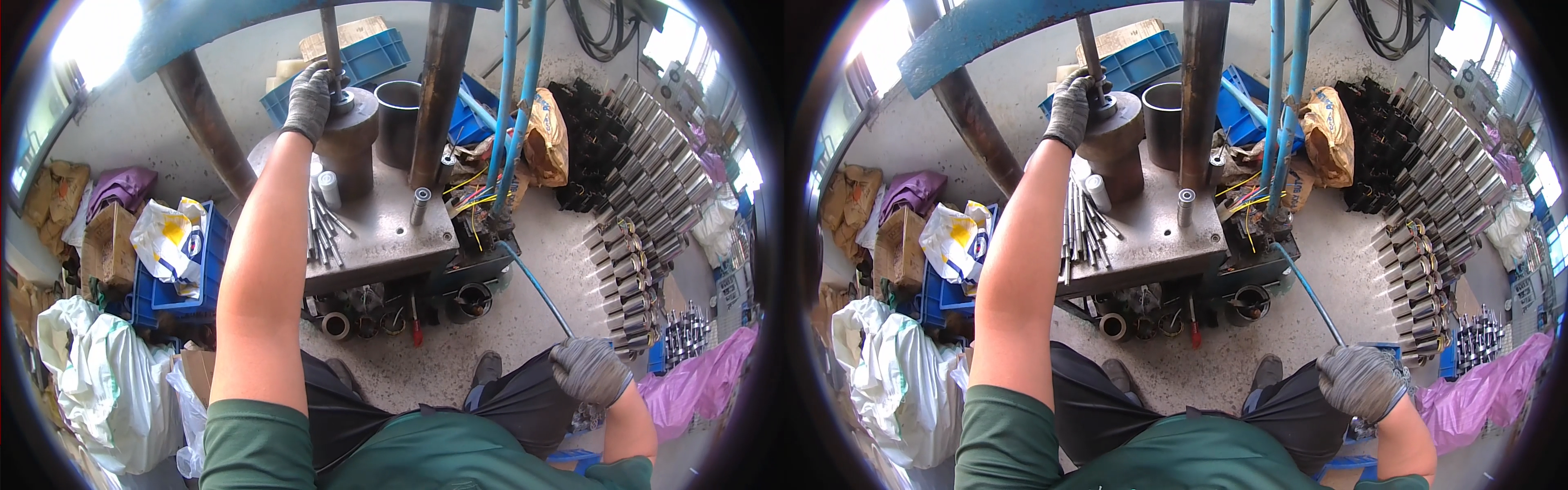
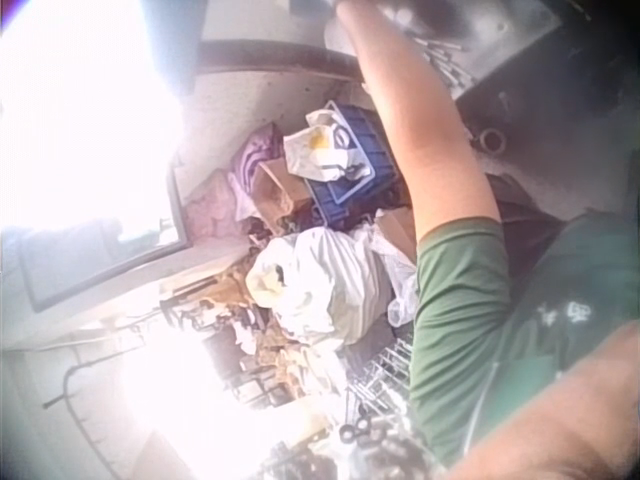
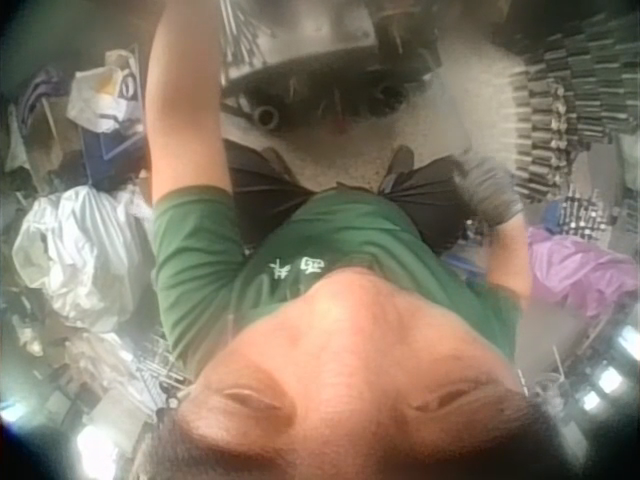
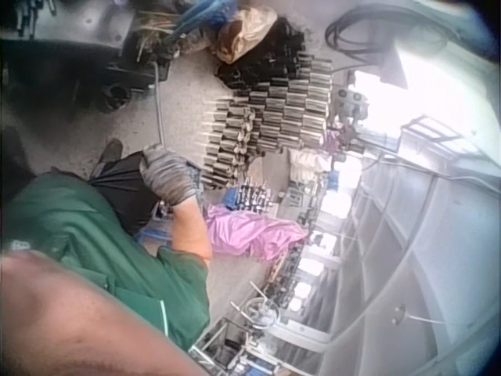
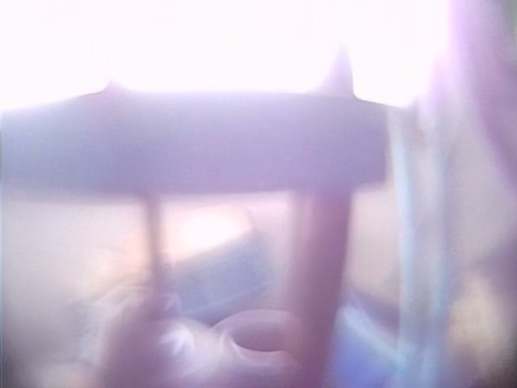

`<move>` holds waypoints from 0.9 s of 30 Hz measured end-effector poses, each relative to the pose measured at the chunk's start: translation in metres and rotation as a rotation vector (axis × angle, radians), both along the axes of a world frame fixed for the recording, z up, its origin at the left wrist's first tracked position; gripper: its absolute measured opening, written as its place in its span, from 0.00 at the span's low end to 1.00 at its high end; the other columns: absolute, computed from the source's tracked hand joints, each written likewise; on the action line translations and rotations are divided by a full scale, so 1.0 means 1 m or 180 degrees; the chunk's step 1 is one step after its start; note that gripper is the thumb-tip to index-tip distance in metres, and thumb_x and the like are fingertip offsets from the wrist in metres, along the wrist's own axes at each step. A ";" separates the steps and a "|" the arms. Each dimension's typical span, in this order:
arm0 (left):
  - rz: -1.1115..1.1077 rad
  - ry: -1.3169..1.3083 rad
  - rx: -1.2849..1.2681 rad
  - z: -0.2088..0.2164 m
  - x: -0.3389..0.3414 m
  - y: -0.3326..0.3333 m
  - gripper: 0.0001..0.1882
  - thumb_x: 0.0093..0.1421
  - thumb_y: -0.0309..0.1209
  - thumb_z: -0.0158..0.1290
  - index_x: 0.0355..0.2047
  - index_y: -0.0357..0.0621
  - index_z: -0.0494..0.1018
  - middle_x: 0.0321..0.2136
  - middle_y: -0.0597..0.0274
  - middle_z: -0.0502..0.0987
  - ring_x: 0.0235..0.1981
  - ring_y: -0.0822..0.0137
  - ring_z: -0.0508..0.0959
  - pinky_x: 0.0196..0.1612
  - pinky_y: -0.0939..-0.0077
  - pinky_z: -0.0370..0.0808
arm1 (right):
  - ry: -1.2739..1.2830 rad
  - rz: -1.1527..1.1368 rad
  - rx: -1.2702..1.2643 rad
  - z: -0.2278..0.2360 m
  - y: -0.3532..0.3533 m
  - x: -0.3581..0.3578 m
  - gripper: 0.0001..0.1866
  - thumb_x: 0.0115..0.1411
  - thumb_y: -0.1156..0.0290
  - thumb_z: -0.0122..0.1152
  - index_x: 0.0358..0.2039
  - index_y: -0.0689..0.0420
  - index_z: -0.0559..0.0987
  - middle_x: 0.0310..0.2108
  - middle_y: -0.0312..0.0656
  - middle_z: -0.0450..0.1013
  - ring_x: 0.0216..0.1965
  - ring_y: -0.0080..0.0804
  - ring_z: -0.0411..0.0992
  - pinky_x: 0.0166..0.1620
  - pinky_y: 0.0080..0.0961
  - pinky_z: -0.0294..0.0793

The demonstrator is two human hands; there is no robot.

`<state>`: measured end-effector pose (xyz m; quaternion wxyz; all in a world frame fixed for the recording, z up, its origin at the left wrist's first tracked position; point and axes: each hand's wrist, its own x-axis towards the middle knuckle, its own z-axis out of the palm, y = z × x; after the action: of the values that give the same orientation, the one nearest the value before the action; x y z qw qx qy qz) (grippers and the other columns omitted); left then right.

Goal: The person assembles metal rods and collars by placing them into a manual press machine and pulling a lever to join them.

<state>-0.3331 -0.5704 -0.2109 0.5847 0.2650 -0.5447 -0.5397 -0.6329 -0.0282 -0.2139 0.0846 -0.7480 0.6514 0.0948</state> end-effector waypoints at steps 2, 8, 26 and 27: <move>-0.0019 -0.0076 -0.0013 0.000 0.004 0.000 0.13 0.69 0.27 0.44 0.48 0.38 0.75 0.35 0.57 0.80 0.36 0.65 0.83 0.35 0.72 0.84 | -0.0187 0.0021 -0.0288 0.009 -0.009 -0.001 0.09 0.59 0.68 0.59 0.37 0.58 0.81 0.32 0.49 0.77 0.34 0.50 0.78 0.40 0.45 0.78; 0.0042 -0.0054 -0.0084 -0.002 0.004 0.002 0.13 0.69 0.26 0.44 0.48 0.37 0.76 0.34 0.58 0.80 0.34 0.65 0.83 0.36 0.73 0.83 | -0.0336 -0.0044 -0.0329 0.015 -0.015 0.000 0.12 0.59 0.68 0.60 0.41 0.58 0.81 0.35 0.49 0.77 0.36 0.51 0.77 0.41 0.44 0.78; 0.0112 -0.0064 -0.0025 0.000 0.001 0.003 0.14 0.68 0.25 0.42 0.47 0.38 0.76 0.32 0.56 0.81 0.30 0.64 0.82 0.35 0.71 0.83 | -0.0035 0.0134 -0.0044 0.012 -0.012 -0.004 0.11 0.59 0.68 0.60 0.41 0.57 0.81 0.32 0.47 0.77 0.35 0.49 0.78 0.41 0.44 0.78; 0.0119 -0.0064 -0.0030 -0.001 0.002 0.001 0.14 0.68 0.25 0.42 0.47 0.38 0.76 0.32 0.56 0.81 0.30 0.64 0.82 0.35 0.71 0.83 | -0.0068 0.0043 -0.0069 0.013 -0.013 -0.004 0.11 0.59 0.68 0.60 0.41 0.57 0.81 0.31 0.47 0.77 0.35 0.49 0.78 0.41 0.44 0.78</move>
<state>-0.3307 -0.5694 -0.2114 0.5904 0.2777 -0.5480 -0.5234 -0.6369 -0.0408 -0.2011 0.0828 -0.7542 0.6465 0.0804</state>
